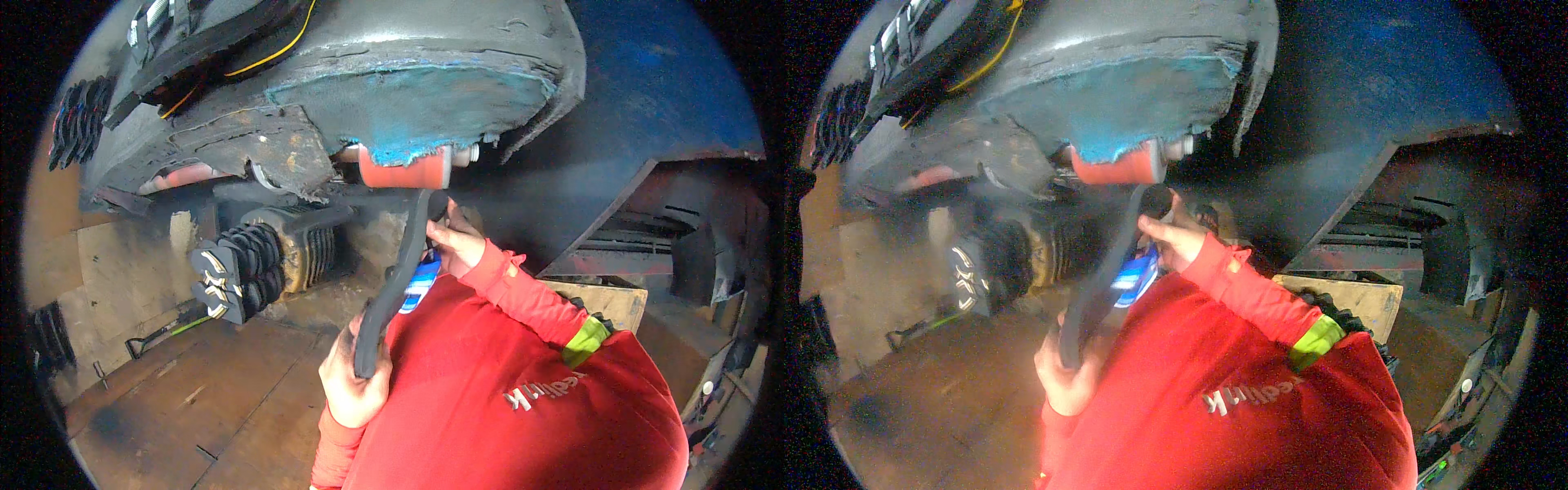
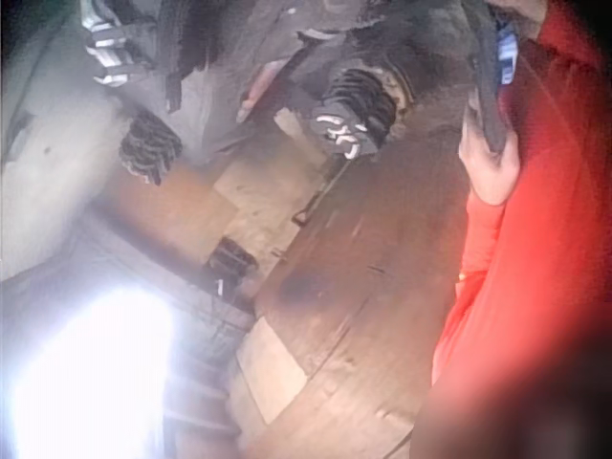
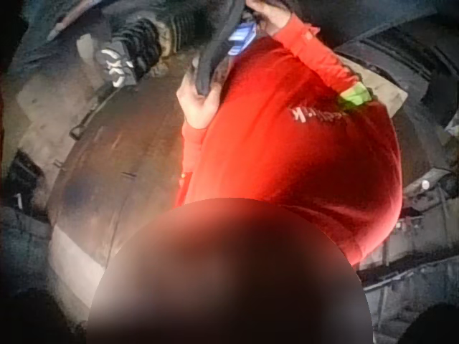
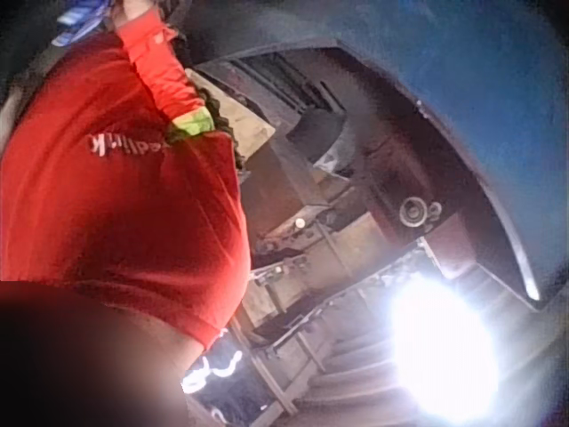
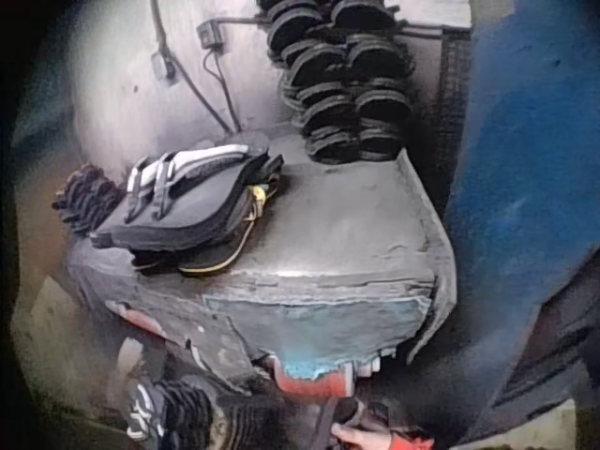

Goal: The person repeatedly presses the soles of sandals against a rotating grinding wheel to smooth or shape them. They handle several sandals one at a time, rotating each to grind different areas, then place finished sandals on a nearby surface.

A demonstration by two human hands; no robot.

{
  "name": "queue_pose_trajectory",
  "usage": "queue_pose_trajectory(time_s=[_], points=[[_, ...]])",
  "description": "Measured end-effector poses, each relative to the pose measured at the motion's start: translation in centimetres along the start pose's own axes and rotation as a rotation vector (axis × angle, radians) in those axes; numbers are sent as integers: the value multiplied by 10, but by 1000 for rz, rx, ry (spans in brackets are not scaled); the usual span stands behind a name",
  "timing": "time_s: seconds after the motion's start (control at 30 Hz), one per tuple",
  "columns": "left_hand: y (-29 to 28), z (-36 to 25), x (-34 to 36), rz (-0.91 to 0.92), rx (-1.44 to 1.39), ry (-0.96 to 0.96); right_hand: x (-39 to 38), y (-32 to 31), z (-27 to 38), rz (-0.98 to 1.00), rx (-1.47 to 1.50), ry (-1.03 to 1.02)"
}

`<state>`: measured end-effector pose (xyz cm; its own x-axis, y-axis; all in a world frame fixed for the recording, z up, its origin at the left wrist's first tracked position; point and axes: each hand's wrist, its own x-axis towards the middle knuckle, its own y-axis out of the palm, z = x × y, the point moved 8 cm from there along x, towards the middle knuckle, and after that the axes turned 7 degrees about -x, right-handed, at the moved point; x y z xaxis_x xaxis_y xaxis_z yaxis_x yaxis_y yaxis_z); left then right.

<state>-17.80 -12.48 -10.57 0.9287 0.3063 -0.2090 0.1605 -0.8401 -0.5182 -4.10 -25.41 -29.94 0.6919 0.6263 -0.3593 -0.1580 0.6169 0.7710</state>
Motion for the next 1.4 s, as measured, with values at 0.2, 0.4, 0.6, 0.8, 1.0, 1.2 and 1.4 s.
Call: queue_pose_trajectory(time_s=[0.2,0.4,0.6,0.8,1.0,1.2,1.4], points=[[18,11,12,81,88,80,18,-9,-9,79,69,175],[23,57,-20,73,11,-32,12,-3,9,25,-162,-70],[39,101,2,265,-395,-31,-2,-6,-15,-13,-70,-86],[93,75,110,326,-455,222,12,-3,-28,-35,-86,-45],[100,62,130,274,-396,123,26,-16,-25,39,26,12],[145,67,185,445,-348,15,67,-65,-10,-53,59,69],[131,77,152,257,-516,200,53,-54,5,-8,-222,-90]])
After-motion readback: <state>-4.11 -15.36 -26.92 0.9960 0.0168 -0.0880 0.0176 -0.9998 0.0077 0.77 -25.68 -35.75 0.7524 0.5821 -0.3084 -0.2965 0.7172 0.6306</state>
